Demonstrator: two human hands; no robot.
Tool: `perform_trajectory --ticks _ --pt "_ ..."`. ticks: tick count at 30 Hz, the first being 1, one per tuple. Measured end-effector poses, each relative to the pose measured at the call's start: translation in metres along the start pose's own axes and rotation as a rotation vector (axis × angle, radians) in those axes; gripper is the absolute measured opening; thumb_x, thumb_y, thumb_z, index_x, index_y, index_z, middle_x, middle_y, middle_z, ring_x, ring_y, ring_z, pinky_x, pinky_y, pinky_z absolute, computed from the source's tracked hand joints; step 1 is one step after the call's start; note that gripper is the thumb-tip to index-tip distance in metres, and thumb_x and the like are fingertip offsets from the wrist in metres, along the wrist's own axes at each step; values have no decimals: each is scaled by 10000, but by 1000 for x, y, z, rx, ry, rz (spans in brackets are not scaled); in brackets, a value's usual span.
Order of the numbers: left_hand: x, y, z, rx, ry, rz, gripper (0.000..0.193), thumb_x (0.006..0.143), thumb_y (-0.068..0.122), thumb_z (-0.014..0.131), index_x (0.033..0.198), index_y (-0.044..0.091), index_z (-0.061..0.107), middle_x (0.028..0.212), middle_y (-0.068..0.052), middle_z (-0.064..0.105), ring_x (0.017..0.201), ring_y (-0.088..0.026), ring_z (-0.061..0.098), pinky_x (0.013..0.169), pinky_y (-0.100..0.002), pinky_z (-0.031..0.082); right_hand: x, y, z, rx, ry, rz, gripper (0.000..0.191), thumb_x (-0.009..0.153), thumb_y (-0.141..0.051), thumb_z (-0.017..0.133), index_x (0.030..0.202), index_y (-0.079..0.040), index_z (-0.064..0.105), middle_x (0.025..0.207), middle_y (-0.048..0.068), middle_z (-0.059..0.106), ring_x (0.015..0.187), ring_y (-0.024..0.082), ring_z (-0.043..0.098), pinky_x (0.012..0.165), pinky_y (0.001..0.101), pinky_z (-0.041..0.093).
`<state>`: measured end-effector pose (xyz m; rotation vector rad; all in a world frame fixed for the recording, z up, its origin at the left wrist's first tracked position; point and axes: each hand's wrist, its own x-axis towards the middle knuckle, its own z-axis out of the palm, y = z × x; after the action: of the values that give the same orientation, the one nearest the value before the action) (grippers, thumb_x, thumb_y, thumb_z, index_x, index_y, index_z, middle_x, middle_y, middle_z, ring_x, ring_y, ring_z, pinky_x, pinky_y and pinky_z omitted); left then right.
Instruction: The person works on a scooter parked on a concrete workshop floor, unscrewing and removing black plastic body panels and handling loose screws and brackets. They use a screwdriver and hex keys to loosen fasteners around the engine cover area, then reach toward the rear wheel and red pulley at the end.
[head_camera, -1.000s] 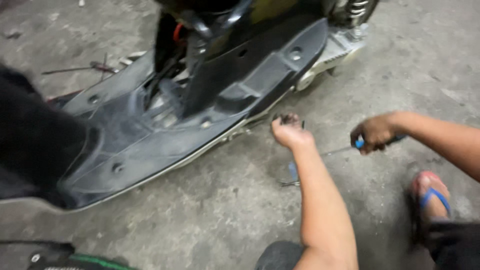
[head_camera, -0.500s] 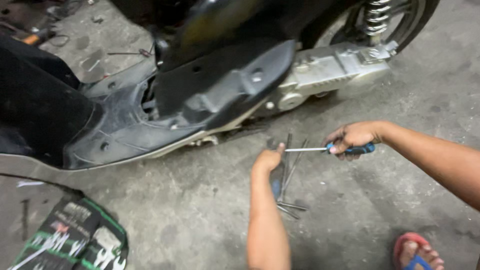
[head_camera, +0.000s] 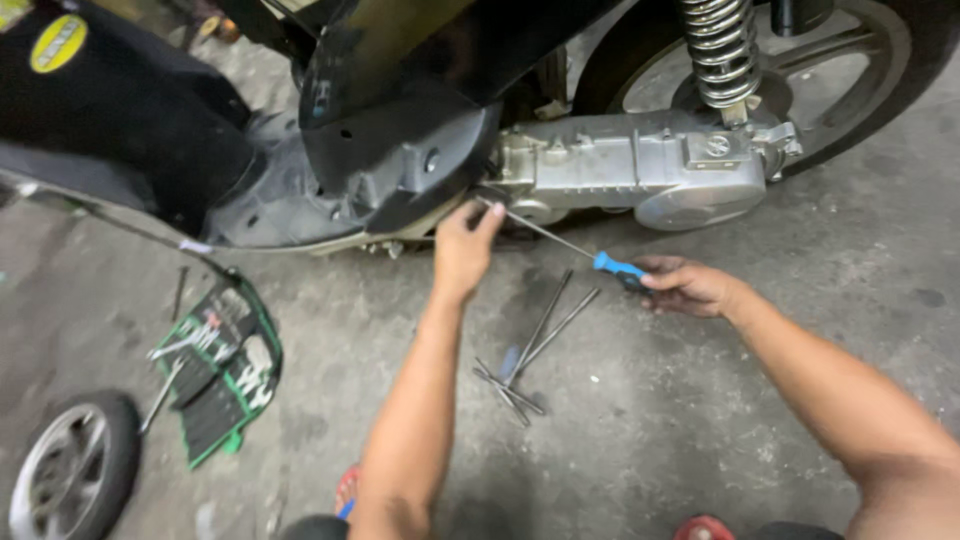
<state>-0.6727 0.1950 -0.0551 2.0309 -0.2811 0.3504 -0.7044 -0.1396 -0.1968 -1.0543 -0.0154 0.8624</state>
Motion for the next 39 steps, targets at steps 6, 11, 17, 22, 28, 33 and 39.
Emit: perform_trajectory --ticks 6,11,17,22,28,33,39 --pt "20 6 4 -62 45 -304 371 970 322 706 1031 -39 767 801 -78 725 560 -96 582 498 -275 489 21 9 3 87 -107 -98 767 850 -234 746 1538 -121 424 1046 29 635 793 147 644 649 323 524" --pt "17 6 7 -158 65 -269 345 961 300 713 1061 -27 758 819 -18 708 592 -72 596 503 -244 513 20 14 9 99 -176 -122 772 857 -255 749 1546 -121 428 1063 27 647 815 122 640 668 300 513" --pt "17 8 10 -116 90 -250 344 967 289 730 1071 -38 759 802 -5 691 626 -65 603 517 -242 527 21 22 3 106 -159 -123 768 854 -273 753 1537 -120 437 1073 22 642 815 127 630 657 305 508" --pt "17 6 13 -192 100 -281 351 967 300 737 1042 -42 752 768 -5 663 571 -89 594 500 -251 499 22 24 0 83 -136 -138 767 852 -278 753 1530 -110 437 1113 28 662 808 124 620 661 305 511" --pt "18 3 11 -209 113 -250 349 957 302 757 1061 -31 770 780 1 674 596 -69 589 514 -248 519 22 27 4 97 -120 -135 776 846 -271 766 1531 -114 437 1105 37 654 805 130 642 649 299 516" --pt "16 11 13 -267 138 -318 366 945 316 740 1059 -31 750 761 -4 674 552 -76 573 485 -247 507 18 26 6 39 -268 -31 687 839 -309 761 1425 -55 509 1084 123 739 799 200 718 646 328 576" --pt "-13 24 38 -109 110 -379 371 919 303 754 1067 -37 759 721 -27 675 535 -88 558 466 -257 457 27 30 54 -1038 435 -172 728 707 -427 892 1213 -11 574 1065 176 712 997 365 699 802 458 560"
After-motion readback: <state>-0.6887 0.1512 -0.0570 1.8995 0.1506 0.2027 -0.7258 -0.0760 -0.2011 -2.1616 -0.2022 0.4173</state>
